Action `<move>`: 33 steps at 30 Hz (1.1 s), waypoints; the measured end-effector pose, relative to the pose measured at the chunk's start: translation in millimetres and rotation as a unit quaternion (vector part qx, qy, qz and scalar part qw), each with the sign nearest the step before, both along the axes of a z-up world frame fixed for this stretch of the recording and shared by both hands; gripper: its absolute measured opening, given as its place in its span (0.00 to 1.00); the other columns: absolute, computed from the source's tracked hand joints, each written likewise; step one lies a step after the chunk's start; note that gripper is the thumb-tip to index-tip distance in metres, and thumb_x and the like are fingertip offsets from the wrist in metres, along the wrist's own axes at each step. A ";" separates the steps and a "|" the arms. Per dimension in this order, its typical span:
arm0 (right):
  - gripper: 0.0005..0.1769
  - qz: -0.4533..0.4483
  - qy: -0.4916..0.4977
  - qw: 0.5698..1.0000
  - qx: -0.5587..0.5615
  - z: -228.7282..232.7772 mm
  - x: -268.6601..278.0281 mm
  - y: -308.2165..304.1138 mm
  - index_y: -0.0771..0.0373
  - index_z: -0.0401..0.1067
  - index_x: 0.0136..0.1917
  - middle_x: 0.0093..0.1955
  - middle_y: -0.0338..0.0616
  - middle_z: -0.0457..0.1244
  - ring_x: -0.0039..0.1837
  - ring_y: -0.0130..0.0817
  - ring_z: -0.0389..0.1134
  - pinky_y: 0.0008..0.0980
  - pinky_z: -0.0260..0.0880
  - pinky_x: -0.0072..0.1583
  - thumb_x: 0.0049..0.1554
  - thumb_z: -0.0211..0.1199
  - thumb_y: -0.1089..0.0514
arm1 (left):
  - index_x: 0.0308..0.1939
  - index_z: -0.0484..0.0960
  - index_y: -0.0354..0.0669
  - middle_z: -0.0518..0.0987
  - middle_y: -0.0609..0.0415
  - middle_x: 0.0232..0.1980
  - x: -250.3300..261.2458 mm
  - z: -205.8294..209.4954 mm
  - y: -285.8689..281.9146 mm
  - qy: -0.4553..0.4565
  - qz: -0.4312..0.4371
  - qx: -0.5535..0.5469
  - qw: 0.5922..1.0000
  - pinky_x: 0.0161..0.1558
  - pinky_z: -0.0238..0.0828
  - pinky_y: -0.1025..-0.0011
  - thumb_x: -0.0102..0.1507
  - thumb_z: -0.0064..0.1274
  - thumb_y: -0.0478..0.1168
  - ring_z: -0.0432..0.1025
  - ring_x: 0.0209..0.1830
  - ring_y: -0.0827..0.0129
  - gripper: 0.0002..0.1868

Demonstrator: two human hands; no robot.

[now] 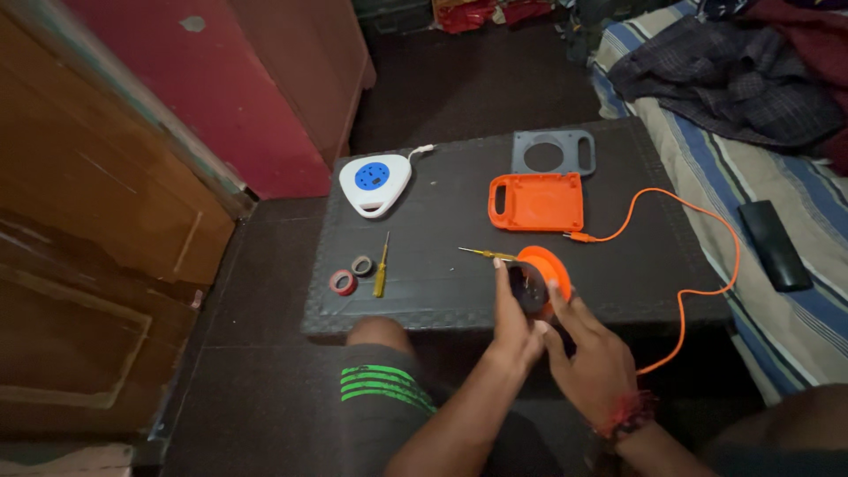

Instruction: The person winds an orange power cord onto a reel, places the reel into an orange plastic housing, and secures the housing with a screwdriver. The person then closes the housing and tightens screws to complete the assembly.

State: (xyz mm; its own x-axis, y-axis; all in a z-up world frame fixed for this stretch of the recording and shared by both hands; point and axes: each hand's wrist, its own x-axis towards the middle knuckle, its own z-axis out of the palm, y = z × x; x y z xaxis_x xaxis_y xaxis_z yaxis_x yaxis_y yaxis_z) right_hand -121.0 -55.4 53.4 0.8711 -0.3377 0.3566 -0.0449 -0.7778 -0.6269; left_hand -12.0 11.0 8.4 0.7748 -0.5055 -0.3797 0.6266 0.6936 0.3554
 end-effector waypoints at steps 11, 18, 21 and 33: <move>0.32 0.014 -0.001 0.997 0.075 19.5 14.7 -42.6 0.51 0.67 0.73 0.44 0.50 0.65 0.43 0.48 0.67 0.40 0.68 0.47 0.55 0.66 0.56 | 0.60 0.71 0.51 0.77 0.56 0.54 -6.3 -4.0 3.0 -0.235 -0.076 0.114 0.962 0.52 0.75 0.64 0.61 0.58 0.45 0.73 0.54 0.67 0.24; 0.27 0.109 0.021 0.993 0.046 31.1 6.9 -48.5 0.45 0.72 0.68 0.52 0.45 0.66 0.45 0.41 0.70 0.37 0.69 0.48 0.56 0.62 0.60 | 0.59 0.77 0.42 0.83 0.53 0.43 11.2 21.0 22.8 -0.468 0.000 0.293 0.834 0.43 0.79 0.70 0.58 0.63 0.39 0.79 0.41 0.71 0.25; 0.29 0.106 0.041 0.991 0.067 27.3 2.5 -40.1 0.47 0.71 0.70 0.51 0.47 0.66 0.46 0.42 0.70 0.37 0.70 0.50 0.56 0.62 0.59 | 0.50 0.82 0.36 0.84 0.53 0.43 9.6 21.8 26.6 -0.659 0.070 0.350 0.662 0.47 0.78 0.73 0.58 0.67 0.36 0.80 0.43 0.73 0.17; 0.35 0.071 0.122 0.972 -0.188 23.5 5.3 -24.3 0.40 0.59 0.78 0.32 0.49 0.68 0.37 0.49 0.72 0.47 0.72 0.44 0.58 0.59 0.49 | 0.46 0.74 0.35 0.76 0.55 0.36 32.6 -18.0 9.5 -0.193 0.163 0.164 0.954 0.36 0.72 0.72 0.74 0.51 0.61 0.71 0.33 0.72 0.28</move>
